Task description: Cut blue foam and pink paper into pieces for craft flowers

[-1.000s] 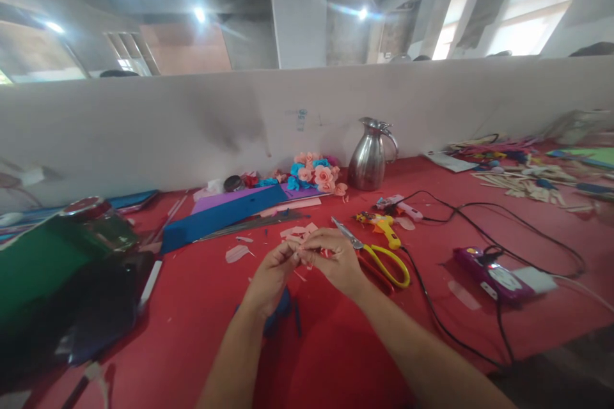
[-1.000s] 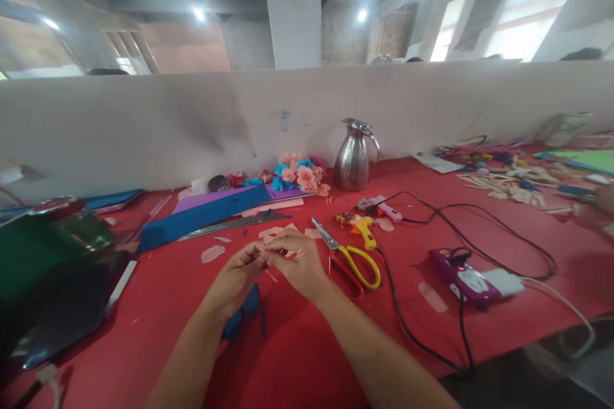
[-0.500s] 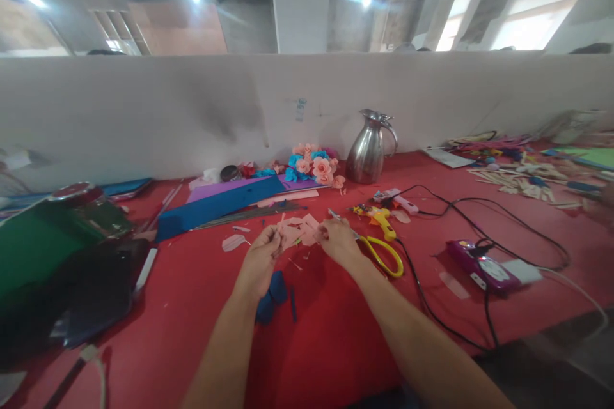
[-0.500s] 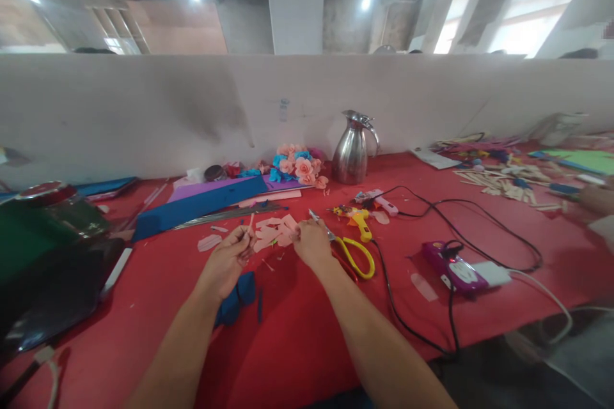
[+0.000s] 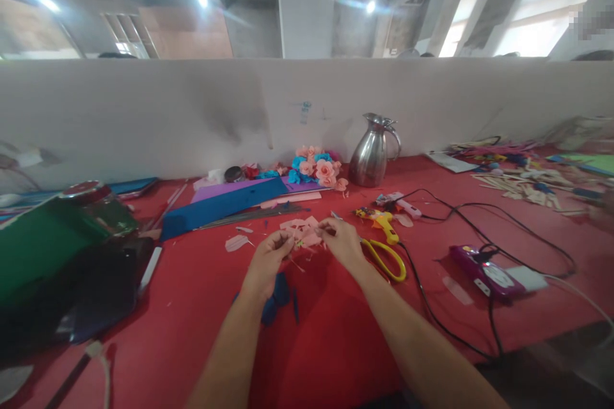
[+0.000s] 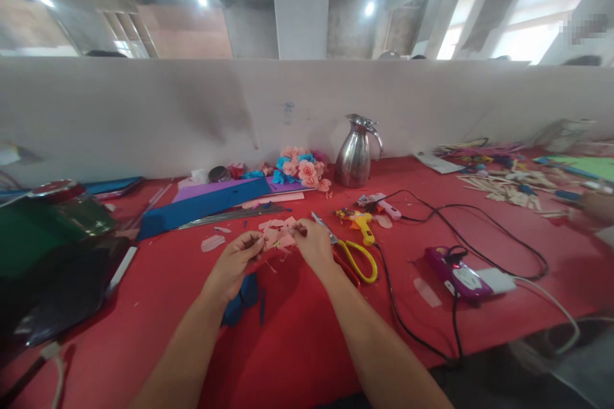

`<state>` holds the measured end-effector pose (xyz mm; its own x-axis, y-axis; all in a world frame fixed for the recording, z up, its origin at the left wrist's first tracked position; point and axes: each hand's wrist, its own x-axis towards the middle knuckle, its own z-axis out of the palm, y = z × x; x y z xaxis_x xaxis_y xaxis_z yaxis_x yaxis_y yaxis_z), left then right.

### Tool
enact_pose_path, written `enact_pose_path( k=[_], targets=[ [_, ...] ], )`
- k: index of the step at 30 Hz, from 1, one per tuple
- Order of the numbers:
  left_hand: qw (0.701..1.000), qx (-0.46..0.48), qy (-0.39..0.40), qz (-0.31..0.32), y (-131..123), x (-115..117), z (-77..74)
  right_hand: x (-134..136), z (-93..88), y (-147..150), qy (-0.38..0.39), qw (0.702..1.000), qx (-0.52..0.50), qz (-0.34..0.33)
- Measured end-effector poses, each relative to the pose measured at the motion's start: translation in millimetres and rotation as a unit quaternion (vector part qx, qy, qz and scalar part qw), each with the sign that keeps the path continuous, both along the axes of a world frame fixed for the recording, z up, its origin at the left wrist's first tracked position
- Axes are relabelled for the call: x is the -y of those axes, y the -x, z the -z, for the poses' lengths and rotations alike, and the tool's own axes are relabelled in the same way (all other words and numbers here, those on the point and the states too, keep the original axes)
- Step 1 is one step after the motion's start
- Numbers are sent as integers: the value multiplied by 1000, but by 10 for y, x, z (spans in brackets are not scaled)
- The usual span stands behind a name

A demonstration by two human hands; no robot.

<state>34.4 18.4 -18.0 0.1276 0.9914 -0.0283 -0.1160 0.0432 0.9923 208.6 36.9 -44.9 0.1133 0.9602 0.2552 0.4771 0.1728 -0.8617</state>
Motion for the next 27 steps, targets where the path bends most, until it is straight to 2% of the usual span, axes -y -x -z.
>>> enact_pose_path(
  k=[3, 7, 9, 14, 19, 21, 22, 25, 26, 27],
  targets=[
    [1000, 10, 13, -10, 5, -6, 12, -3, 4, -2, 0, 1000, 9, 2],
    [999, 25, 6, -30, -10, -1, 12, 6, -26, 32, -5, 996, -81, -37],
    [999, 28, -5, -26, -21, 8, 4, 40, -67, 67, -17, 994, -88, -61],
    [998, -54, -10, -14, -3, -11, 7, 165, -140, 189, -37, 987, -20, -157],
    [990, -139, -35, 3, 29, -39, 19, 186, -175, 175, -57, 982, 46, -172],
    [992, -123, -25, 7, 26, -21, 5, 166, -221, 41, -50, 984, 65, -158],
    [994, -104, -12, 2, 22, -9, -5, 156, -248, -43, -45, 988, 75, -128],
    [997, -26, 64, -29, 5, 22, -38, 165, -313, -241, -17, 991, 118, 63],
    [995, 6, 87, -38, -1, 28, -46, 188, -322, -251, -14, 990, 125, 64],
    [993, 37, 104, -44, -7, 32, -51, 223, -322, -224, -9, 993, 115, 31]
  ],
)
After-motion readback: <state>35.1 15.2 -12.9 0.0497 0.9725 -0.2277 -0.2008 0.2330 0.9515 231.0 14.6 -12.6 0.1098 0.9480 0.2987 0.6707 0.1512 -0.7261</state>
